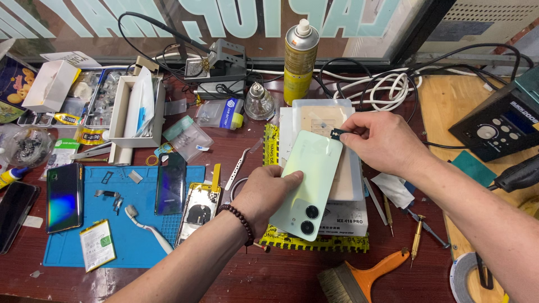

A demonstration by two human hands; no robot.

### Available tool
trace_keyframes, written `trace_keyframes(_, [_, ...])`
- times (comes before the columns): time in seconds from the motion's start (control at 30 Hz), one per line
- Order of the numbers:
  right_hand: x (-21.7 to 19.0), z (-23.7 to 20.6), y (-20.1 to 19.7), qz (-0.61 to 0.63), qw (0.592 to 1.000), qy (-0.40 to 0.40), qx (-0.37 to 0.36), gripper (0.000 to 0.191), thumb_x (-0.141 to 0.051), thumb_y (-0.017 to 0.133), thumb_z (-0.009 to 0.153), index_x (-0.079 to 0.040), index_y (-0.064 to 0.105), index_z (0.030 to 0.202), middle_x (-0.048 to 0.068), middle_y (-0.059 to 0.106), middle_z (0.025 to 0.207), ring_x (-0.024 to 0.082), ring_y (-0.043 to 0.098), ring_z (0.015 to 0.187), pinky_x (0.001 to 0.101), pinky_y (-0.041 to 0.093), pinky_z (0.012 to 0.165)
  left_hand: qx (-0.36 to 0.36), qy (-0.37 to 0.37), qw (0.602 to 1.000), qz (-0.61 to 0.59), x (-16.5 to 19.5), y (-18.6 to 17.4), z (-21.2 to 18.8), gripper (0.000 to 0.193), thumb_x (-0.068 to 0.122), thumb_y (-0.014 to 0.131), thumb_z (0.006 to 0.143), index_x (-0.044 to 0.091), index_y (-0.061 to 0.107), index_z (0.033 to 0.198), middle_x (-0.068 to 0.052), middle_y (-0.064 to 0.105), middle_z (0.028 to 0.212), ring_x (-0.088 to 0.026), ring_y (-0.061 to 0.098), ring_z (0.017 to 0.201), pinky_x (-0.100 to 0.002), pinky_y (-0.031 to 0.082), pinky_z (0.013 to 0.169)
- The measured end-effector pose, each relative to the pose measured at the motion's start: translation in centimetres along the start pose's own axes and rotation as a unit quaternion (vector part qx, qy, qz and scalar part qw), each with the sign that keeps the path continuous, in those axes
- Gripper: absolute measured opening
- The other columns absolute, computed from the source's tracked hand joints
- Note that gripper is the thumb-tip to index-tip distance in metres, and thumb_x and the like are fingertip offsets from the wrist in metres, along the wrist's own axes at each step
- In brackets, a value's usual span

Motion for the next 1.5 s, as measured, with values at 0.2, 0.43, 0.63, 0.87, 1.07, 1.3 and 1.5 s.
trace_keyframes(0.2, [0.1, 0.2, 0.0, 0.014, 1.0, -0.005, -0.002, 0.024, -0.022, 0.073, 0.086, -0.007, 0.077, 0.104, 0.008, 0.078, 0.082, 0.015, 0.073, 0.073, 0.0318, 0.057, 0.072, -0.004, 0.001, 1.0, -0.023, 0.1, 0.1, -0.2, 0.048, 0.024, 0.065, 0.094, -0.006, 0.057, 0.131, -0.017, 0.075, 0.101, -0.021, 0.075, 0.077, -0.037, 0.065, 0.064])
trace_keyframes(0.43, [0.0, 0.4, 0.2, 0.004, 1.0, -0.01, 0.0, 0.022, -0.021, 0.073, 0.086, -0.007, 0.078, 0.103, 0.009, 0.077, 0.079, 0.015, 0.072, 0.071, 0.0318, 0.057, 0.07, -0.004, 0.003, 1.0, -0.03, 0.0, 0.1, -0.1, 0.047, 0.024, 0.066, 0.093, -0.006, 0.058, 0.129, -0.017, 0.075, 0.101, -0.021, 0.074, 0.076, -0.037, 0.064, 0.064])
trace_keyframes(0.63, [0.0, 0.4, 0.3, 0.008, 1.0, -0.011, 0.003, 0.023, -0.02, 0.074, 0.085, -0.007, 0.077, 0.103, 0.008, 0.077, 0.079, 0.014, 0.072, 0.071, 0.0318, 0.057, 0.069, -0.003, 0.007, 1.0, -0.03, -0.1, 0.0, 0.1, 0.046, 0.024, 0.066, 0.093, -0.006, 0.06, 0.127, -0.016, 0.075, 0.1, -0.021, 0.074, 0.076, -0.037, 0.064, 0.064])
trace_keyframes(0.87, [-0.7, -0.4, 0.4, -0.018, 0.996, -0.078, 0.04, 0.018, -0.017, 0.072, 0.085, -0.006, 0.076, 0.098, 0.011, 0.075, 0.082, 0.024, 0.073, 0.073, 0.0361, 0.057, 0.068, -0.003, 0.016, 1.0, -0.025, 0.0, 0.1, 0.1, 0.045, 0.024, 0.066, 0.093, -0.007, 0.061, 0.125, -0.017, 0.076, 0.099, -0.022, 0.075, 0.075, -0.037, 0.063, 0.064])
trace_keyframes(1.07, [-1.6, -2.1, 0.4, -0.102, 0.962, -0.226, 0.112, 0.011, -0.013, 0.071, 0.086, -0.005, 0.072, 0.092, 0.012, 0.072, 0.089, 0.034, 0.07, 0.085, 0.043, 0.056, 0.074, -0.011, -0.003, 0.999, -0.03, 0.4, 0.2, -0.4, 0.045, 0.023, 0.064, 0.094, -0.007, 0.059, 0.128, -0.018, 0.076, 0.1, -0.023, 0.076, 0.077, -0.037, 0.065, 0.065])
trace_keyframes(1.3, [-1.6, -1.9, 1.0, -0.105, 0.951, -0.255, 0.138, 0.01, -0.013, 0.071, 0.085, -0.005, 0.073, 0.091, 0.011, 0.072, 0.089, 0.034, 0.069, 0.086, 0.0441, 0.056, 0.075, -0.015, 0.012, 1.0, -0.022, 0.5, 0.1, -0.4, 0.045, 0.024, 0.065, 0.094, -0.006, 0.061, 0.127, -0.018, 0.077, 0.101, -0.022, 0.076, 0.077, -0.037, 0.065, 0.066])
trace_keyframes(1.5, [-0.6, -0.3, 0.6, -0.013, 0.997, -0.053, 0.049, 0.02, -0.021, 0.073, 0.085, -0.008, 0.076, 0.101, 0.011, 0.075, 0.083, 0.023, 0.075, 0.073, 0.0359, 0.058, 0.071, -0.01, 0.001, 1.0, -0.026, 0.2, 0.2, -0.2, 0.046, 0.024, 0.065, 0.094, -0.007, 0.061, 0.128, -0.017, 0.076, 0.101, -0.022, 0.075, 0.078, -0.038, 0.064, 0.067])
Point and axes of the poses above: each hand's wrist, its own z-axis towards the middle knuckle, its own y-axis out of the palm, x = y × z, the point moved 2 cm from there along z, towards the middle knuckle
